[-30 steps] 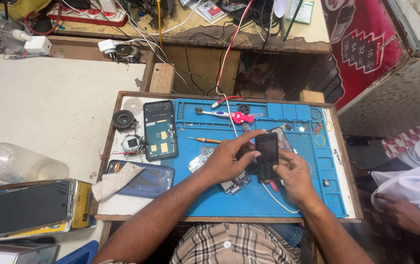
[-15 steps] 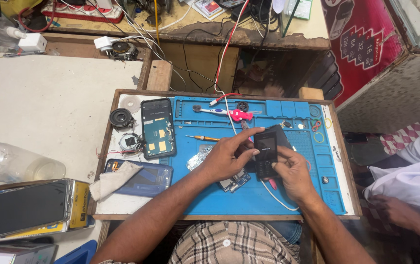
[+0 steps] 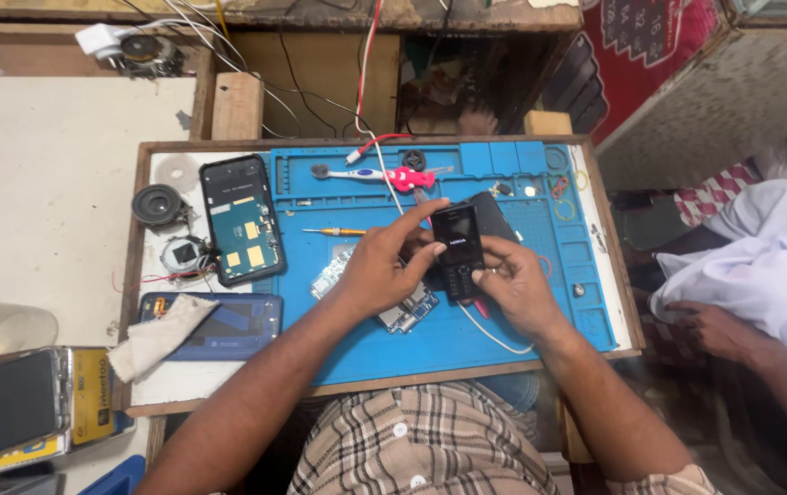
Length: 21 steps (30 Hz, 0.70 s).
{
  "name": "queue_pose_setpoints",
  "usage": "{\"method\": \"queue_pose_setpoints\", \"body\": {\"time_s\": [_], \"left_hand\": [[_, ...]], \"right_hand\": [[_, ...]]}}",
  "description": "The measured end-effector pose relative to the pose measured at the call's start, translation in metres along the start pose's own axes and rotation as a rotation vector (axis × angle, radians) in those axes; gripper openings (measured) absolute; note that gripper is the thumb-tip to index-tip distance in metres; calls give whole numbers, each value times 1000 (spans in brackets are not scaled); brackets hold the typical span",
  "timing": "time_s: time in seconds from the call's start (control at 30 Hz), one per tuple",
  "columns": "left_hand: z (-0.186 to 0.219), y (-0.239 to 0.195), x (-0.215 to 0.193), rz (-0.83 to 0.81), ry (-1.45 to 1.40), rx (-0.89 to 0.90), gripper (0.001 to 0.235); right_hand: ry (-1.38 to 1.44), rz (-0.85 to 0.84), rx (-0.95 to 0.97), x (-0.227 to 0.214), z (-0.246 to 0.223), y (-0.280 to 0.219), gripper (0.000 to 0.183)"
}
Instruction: The person holds a small black mobile phone and repeatedly presses its keypad and side buttons. The person then connects a red and white wire to the phone's charging port and continues pressing buttons while the phone is connected.
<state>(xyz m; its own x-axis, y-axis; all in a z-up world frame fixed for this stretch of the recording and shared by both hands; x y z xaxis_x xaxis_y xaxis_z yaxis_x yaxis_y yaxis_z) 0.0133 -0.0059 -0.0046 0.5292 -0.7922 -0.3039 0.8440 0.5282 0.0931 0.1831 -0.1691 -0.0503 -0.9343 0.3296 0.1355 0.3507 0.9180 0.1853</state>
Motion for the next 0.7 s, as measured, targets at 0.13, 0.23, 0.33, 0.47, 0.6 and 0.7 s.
{"method": "queue_pose_setpoints", "body": {"time_s": [0.13,0.23,0.33,0.47,0.6,0.7], "left_hand": [[4,0,0,10,-17,-33,59],[4,-3,0,-12,-58,-62,69],[6,-4,1,-37,-71,-75,81],[14,-10,3,-23,-127,0,102],[22,-15,9,-97,-224,-132,123],[21,-14,8,-116,-294,-186,122]], "right_hand": [[-62,-4,-66,1,-2,-4,44],[-36,19,-115,9,-2,-5,49],[-34,26,-186,20,-5,-5,54],[-241,121,-131,39,-18,-5,55],[-713,99,-312,52,-33,-7,62],[-762,-21,-445,52,-37,-7,68]]}}
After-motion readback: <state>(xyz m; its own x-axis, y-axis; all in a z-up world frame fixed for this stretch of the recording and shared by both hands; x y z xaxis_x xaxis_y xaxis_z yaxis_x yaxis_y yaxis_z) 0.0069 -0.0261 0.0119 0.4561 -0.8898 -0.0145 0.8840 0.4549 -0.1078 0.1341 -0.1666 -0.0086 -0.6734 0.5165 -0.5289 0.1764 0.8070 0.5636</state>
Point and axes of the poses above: each hand's wrist, its own y-axis towards the middle knuckle, its own x-axis out of the palm, z = x × y, the point moved 1 cm from there along y, towards the middle knuckle, and after that the axes turned 12 degrees about -x, right-handed, at the moved point
